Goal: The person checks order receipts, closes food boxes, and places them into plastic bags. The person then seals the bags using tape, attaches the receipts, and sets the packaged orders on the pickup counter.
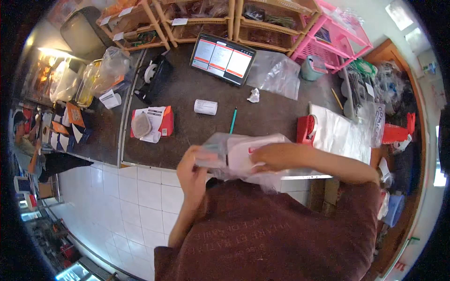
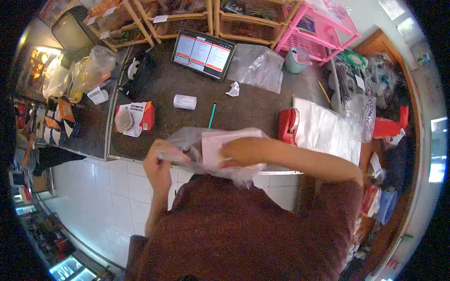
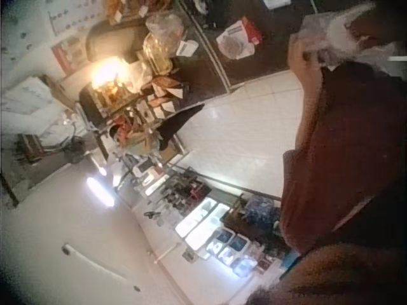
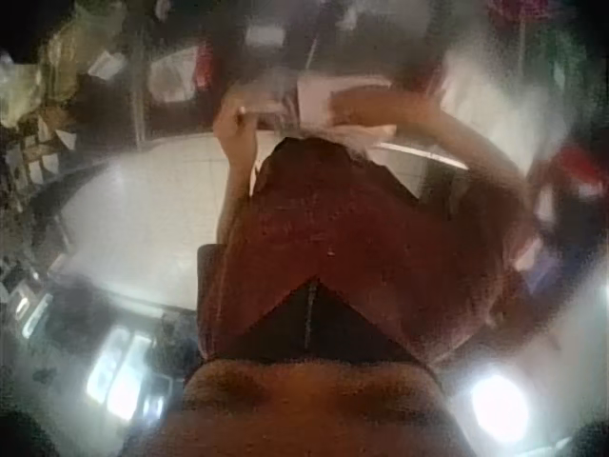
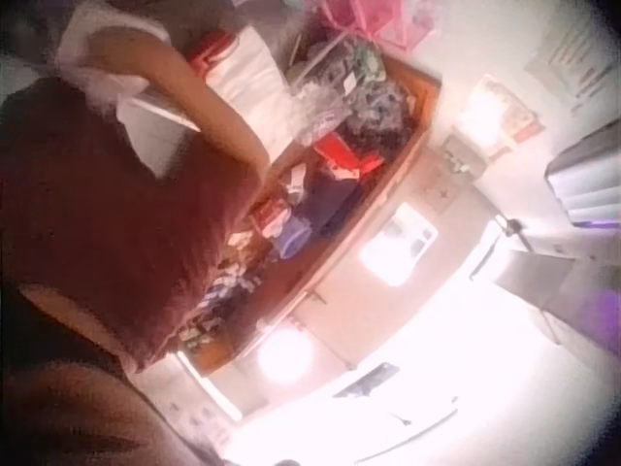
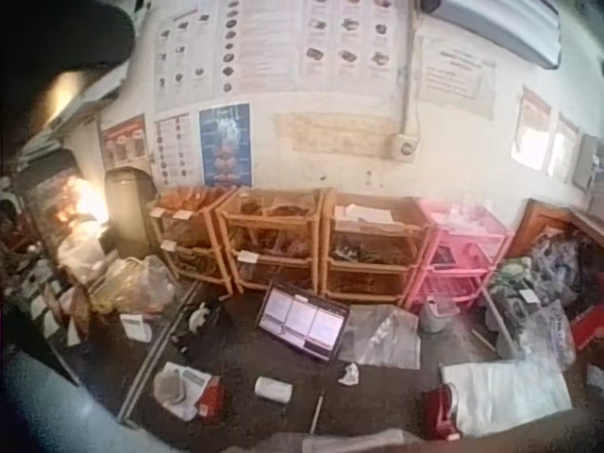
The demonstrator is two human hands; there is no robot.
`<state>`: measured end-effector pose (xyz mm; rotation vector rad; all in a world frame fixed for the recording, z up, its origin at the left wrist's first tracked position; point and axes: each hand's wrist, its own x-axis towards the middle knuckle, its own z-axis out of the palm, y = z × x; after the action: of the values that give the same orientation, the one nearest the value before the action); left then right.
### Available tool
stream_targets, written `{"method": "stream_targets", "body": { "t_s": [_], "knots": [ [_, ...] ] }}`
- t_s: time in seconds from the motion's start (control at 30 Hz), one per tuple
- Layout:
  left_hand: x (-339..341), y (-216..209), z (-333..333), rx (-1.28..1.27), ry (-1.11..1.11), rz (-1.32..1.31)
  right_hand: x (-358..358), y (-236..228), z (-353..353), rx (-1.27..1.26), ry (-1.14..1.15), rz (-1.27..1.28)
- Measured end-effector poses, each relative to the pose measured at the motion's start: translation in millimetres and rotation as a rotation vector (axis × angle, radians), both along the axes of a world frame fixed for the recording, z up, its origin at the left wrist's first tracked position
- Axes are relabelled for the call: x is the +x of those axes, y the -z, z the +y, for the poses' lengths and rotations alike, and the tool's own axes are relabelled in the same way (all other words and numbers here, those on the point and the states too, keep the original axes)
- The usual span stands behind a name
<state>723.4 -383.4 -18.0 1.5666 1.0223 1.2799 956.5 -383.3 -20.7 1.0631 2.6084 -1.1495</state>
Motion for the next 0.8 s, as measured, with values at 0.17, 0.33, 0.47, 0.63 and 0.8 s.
{"method": "stream_targets", "body": {
  "t_s": [0.17,0.33,0.47,0.63,0.8],
  "knots": [
    [1,-23,32,-0.046,-0.029,-0.041,63,-70,-18,0.460,0.031,-0.306],
    [8,-38,10,0.024,0.110,0.271,21,-108,-28,0.432,0.378,0.219],
    [35,-44,9,0.131,0.443,0.178,-16,-55,-14,0.610,0.613,0.569],
    [-6,-46,39,0.415,0.537,0.621,-10,-45,10,0.372,0.412,0.432],
    [15,14,46,0.273,0.393,0.480,-11,-52,8,0.353,0.364,0.383]
  ]
}}
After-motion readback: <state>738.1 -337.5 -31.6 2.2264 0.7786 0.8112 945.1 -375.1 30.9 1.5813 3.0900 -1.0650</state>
